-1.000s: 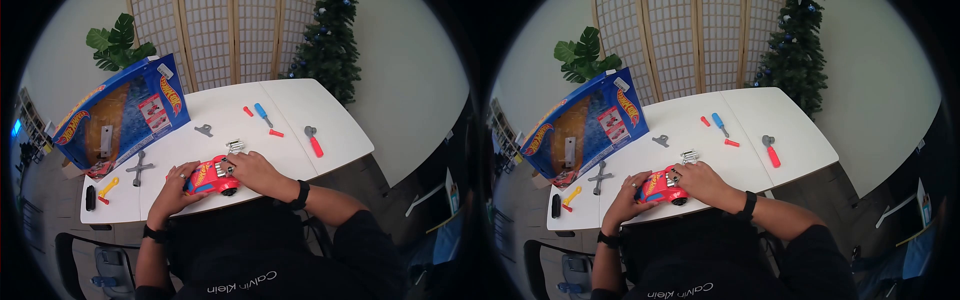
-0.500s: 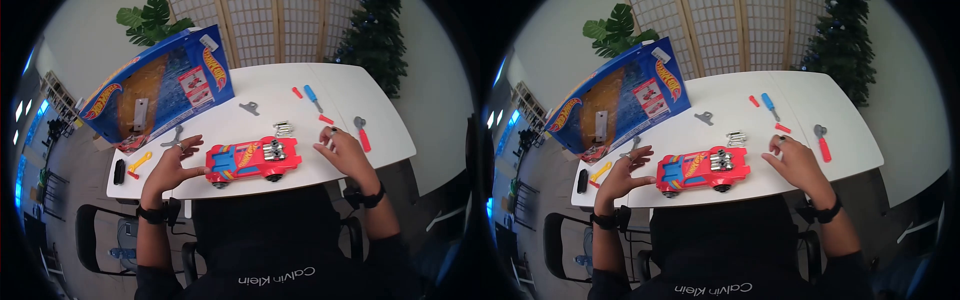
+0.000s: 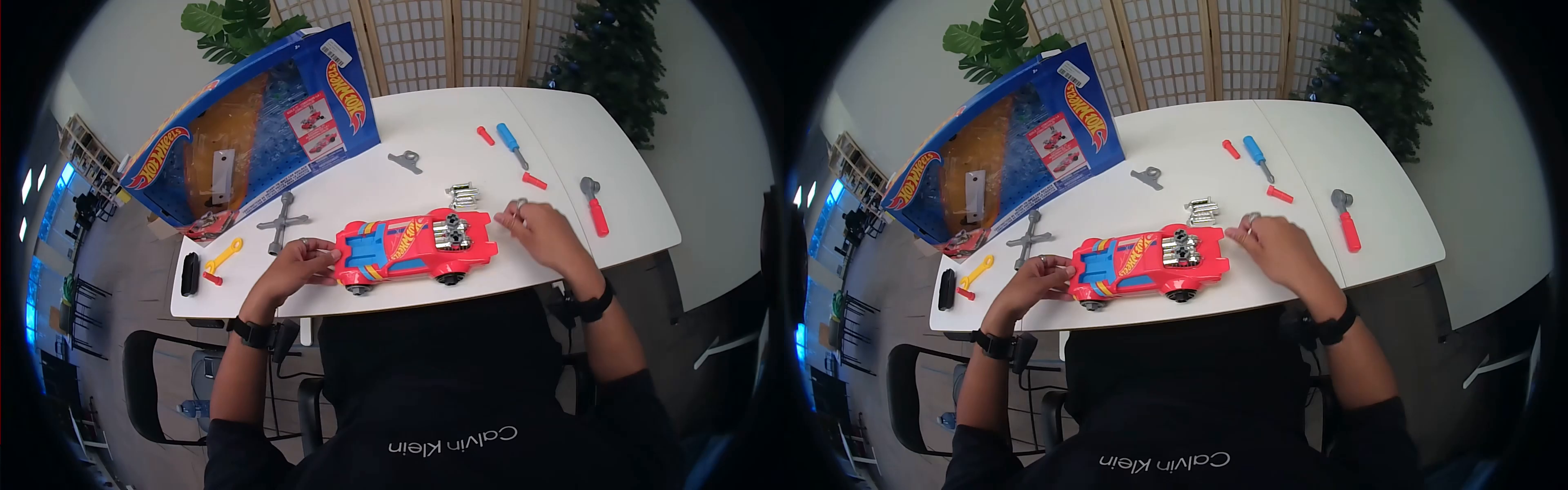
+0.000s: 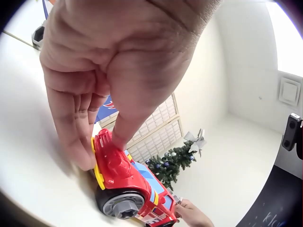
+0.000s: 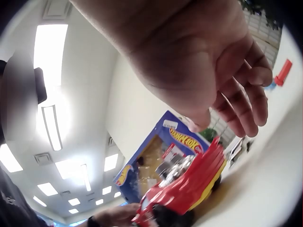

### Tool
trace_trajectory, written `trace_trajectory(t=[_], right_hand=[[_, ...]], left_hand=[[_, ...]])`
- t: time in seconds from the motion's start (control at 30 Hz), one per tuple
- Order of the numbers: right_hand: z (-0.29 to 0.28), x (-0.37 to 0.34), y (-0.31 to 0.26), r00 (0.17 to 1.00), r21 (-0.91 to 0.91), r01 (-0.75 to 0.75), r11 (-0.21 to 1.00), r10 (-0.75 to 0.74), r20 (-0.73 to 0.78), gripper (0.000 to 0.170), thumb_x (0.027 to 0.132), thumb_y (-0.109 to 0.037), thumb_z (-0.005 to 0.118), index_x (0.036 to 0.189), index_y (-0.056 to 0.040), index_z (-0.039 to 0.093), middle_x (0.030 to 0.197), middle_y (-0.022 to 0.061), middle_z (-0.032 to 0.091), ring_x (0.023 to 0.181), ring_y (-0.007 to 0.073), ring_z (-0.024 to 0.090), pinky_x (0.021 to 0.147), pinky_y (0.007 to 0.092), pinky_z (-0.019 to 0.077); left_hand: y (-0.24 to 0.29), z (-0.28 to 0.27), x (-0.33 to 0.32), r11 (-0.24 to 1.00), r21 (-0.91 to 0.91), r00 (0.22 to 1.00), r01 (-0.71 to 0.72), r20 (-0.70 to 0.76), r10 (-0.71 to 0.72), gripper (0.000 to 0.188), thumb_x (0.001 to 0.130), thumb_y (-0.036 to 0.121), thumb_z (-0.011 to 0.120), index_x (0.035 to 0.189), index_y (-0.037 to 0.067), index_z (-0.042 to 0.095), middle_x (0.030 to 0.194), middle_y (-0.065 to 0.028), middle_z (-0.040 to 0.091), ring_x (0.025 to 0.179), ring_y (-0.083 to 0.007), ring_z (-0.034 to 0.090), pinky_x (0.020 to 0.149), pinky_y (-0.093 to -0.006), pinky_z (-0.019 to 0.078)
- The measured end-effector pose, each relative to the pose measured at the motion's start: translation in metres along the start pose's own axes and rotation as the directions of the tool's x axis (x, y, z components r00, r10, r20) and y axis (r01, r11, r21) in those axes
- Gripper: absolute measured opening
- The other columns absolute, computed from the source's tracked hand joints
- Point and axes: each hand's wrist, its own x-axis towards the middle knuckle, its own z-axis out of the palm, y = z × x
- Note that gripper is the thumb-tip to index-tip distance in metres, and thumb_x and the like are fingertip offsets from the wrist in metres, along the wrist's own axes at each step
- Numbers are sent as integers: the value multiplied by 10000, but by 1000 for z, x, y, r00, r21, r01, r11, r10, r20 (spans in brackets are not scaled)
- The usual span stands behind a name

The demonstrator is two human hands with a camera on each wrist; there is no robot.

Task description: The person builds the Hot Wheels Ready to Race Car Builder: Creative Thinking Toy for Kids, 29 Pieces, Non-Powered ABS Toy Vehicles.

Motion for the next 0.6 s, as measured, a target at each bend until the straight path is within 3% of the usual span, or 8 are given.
trace_trajectory(t=[0.07, 0.2, 0.27, 0.3, 0.37, 0.47, 0.53, 0.6], right_hand=[[-13, 18, 10, 978, -137, 130, 982, -150, -148, 304, 1013, -334, 718, 1053, -33, 727, 920, 140, 736, 882, 324, 717, 811, 442, 555], [-16, 71, 17, 945, -174, 303, 937, -320, -74, 252, 979, -262, 752, 1121, -53, 738, 1009, 132, 746, 963, 313, 724, 863, 430, 571], [-1, 96, 20, 819, -223, 539, 812, -567, -88, 351, 931, -240, 801, 1202, -31, 729, 1094, 153, 748, 1006, 328, 728, 904, 417, 578], [5, 107, 21, 820, -224, 539, 812, -567, -81, 351, 931, -240, 801, 1202, -31, 729, 1094, 153, 748, 1006, 328, 728, 904, 417, 578], [13, 123, 12, 839, -158, 541, 826, -518, 165, 446, 877, -233, 841, 1231, 7, 718, 1154, 189, 735, 1049, 338, 724, 935, 414, 574], [6, 123, 4, 865, -125, 473, 872, -432, 255, 512, 839, -232, 857, 1244, 42, 705, 1153, 210, 731, 1074, 336, 717, 961, 408, 571], [4, 118, 8, 884, -139, 437, 889, -396, 250, 517, 825, -230, 860, 1239, 38, 708, 1174, 212, 715, 1074, 338, 715, 963, 403, 573], [0, 112, 17, 894, -192, 437, 879, -448, -17, 533, 813, -224, 865, 1244, 44, 702, 1187, 209, 692, 1045, 341, 719, 945, 403, 582]], left_hand=[[2, 0, -4, 999, 22, 1000, 27, -2, -27, 380, 1048, 283, 726, 1300, 3, 671, 1084, -36, 744, 851, -109, 730, 833, -294, 647], [-6, 5, -3, 997, -48, 998, 52, -25, -54, 384, 1062, 319, 699, 1275, 0, 683, 1042, -48, 750, 828, -121, 733, 800, -292, 644], [-13, 6, -1, 995, -82, 998, 53, -12, -54, 385, 1069, 335, 684, 1257, 0, 689, 1029, -47, 753, 823, -125, 736, 789, -287, 642], [-18, 6, -1, 992, -117, 998, 55, -9, -56, 390, 1077, 352, 668, 1240, -1, 694, 1016, -46, 755, 818, -129, 738, 778, -281, 639], [-18, 14, -5, 982, -181, 998, 52, -36, -59, 400, 1069, 370, 680, 1214, -3, 702, 995, -53, 752, 789, -131, 740, 768, -272, 638], [-6, 22, -7, 964, -260, 997, 61, -38, -73, 396, 1058, 376, 700, 1172, -3, 712, 976, -57, 749, 778, -129, 743, 761, -259, 636], [-6, 22, -2, 955, -288, 996, 77, -10, -84, 380, 1054, 364, 708, 1156, -3, 714, 978, -54, 749, 797, -124, 744, 763, -255, 635], [-13, 19, 8, 997, -69, 999, 17, 47, -13, 376, 1041, 322, 734, 1240, 8, 680, 1045, -47, 746, 881, -108, 743, 770, -259, 633]])
